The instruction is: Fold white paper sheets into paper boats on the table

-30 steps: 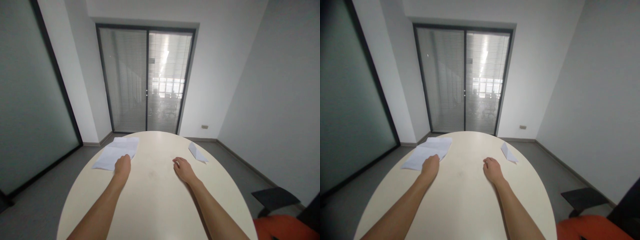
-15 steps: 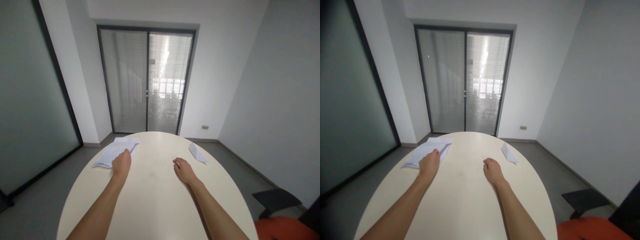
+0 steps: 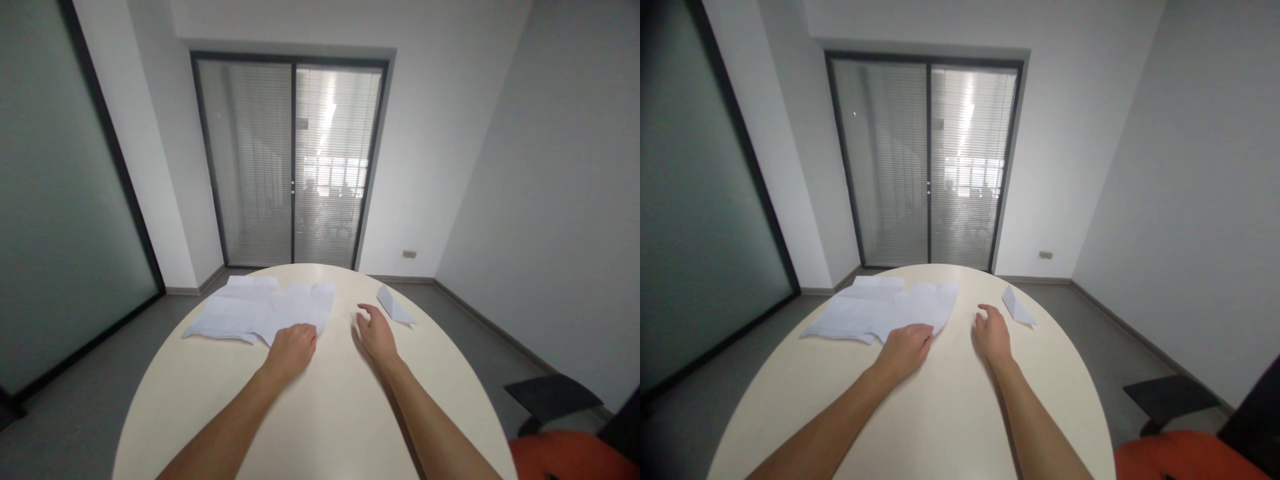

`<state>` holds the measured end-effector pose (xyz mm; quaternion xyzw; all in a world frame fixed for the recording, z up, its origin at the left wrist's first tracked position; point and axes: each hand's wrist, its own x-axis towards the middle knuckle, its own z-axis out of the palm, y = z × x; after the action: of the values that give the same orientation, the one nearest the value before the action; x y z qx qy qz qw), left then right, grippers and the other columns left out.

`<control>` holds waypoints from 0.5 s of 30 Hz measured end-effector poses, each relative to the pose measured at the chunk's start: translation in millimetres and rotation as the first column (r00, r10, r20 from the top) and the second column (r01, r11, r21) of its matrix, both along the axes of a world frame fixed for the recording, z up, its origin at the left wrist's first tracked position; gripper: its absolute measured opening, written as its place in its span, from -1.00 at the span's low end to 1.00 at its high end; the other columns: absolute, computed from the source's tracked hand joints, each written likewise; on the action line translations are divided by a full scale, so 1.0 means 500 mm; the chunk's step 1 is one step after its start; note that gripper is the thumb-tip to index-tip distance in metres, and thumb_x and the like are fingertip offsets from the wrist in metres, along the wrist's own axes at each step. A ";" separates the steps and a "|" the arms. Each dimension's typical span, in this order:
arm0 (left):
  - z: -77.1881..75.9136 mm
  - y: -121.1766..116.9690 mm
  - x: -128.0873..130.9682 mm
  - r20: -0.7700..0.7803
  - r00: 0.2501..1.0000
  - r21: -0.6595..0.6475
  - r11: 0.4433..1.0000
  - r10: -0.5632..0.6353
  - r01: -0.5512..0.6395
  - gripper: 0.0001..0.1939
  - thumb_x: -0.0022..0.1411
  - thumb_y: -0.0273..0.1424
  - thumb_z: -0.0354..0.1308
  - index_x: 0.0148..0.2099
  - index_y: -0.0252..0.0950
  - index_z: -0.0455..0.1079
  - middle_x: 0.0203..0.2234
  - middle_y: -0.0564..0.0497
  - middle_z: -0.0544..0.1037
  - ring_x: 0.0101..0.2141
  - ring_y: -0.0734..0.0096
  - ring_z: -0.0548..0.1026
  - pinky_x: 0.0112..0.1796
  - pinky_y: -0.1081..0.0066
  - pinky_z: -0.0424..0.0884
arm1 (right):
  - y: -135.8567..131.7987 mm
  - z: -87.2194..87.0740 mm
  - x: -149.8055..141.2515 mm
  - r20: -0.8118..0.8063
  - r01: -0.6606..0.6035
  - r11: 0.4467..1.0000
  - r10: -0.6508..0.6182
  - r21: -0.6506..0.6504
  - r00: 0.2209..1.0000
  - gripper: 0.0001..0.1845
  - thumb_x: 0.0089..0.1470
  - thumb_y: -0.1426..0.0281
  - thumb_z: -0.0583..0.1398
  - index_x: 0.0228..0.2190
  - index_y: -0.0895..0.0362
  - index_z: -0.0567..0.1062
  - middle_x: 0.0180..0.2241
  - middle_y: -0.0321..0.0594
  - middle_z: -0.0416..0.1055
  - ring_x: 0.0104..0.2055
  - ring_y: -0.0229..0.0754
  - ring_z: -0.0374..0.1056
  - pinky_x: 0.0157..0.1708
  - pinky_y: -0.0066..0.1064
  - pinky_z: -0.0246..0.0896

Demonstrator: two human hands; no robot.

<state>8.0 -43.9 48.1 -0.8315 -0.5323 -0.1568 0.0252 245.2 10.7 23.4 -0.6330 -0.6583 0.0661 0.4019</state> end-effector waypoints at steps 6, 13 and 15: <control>0.013 -0.035 0.011 -0.042 0.930 -0.126 0.925 -0.366 0.359 -0.81 0.29 -0.35 0.05 -0.23 -0.22 0.50 -0.26 -0.03 0.64 -0.22 0.23 0.57 -0.22 0.35 0.38 | -0.012 0.023 -0.023 0.056 -0.167 0.977 0.161 0.130 0.985 -0.62 0.21 0.31 0.00 -0.02 0.11 0.45 0.02 -0.08 0.44 0.11 -0.03 0.30 0.17 -0.17 0.14; 0.002 -0.027 0.005 0.110 0.940 -0.129 0.933 -0.324 0.337 -0.66 0.35 -0.21 -0.02 -0.29 -0.22 0.52 -0.36 0.00 0.65 -0.31 0.28 0.57 -0.20 0.35 0.39 | -0.026 -0.013 -0.047 0.265 -0.464 0.871 0.491 -0.160 0.830 -0.42 0.20 0.23 0.11 0.21 0.15 0.33 0.27 -0.01 0.23 0.32 0.03 0.10 0.31 -0.10 -0.06; -0.012 -0.013 0.000 0.155 0.964 -0.098 0.968 -0.216 0.232 -0.67 0.37 -0.26 -0.06 -0.16 -0.23 0.52 -0.23 -0.04 0.64 -0.20 0.27 0.57 -0.12 0.32 0.41 | -0.030 -0.018 -0.047 0.271 -0.477 0.832 0.547 -0.284 0.792 -0.35 0.22 0.17 0.10 0.27 0.14 0.25 0.32 -0.03 0.14 0.38 0.08 -0.02 0.33 0.00 -0.16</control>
<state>8.0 -50.3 41.9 -0.8731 -0.4432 -0.1869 -0.0792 221.7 -4.4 14.2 -0.4690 -0.8545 0.1285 0.1825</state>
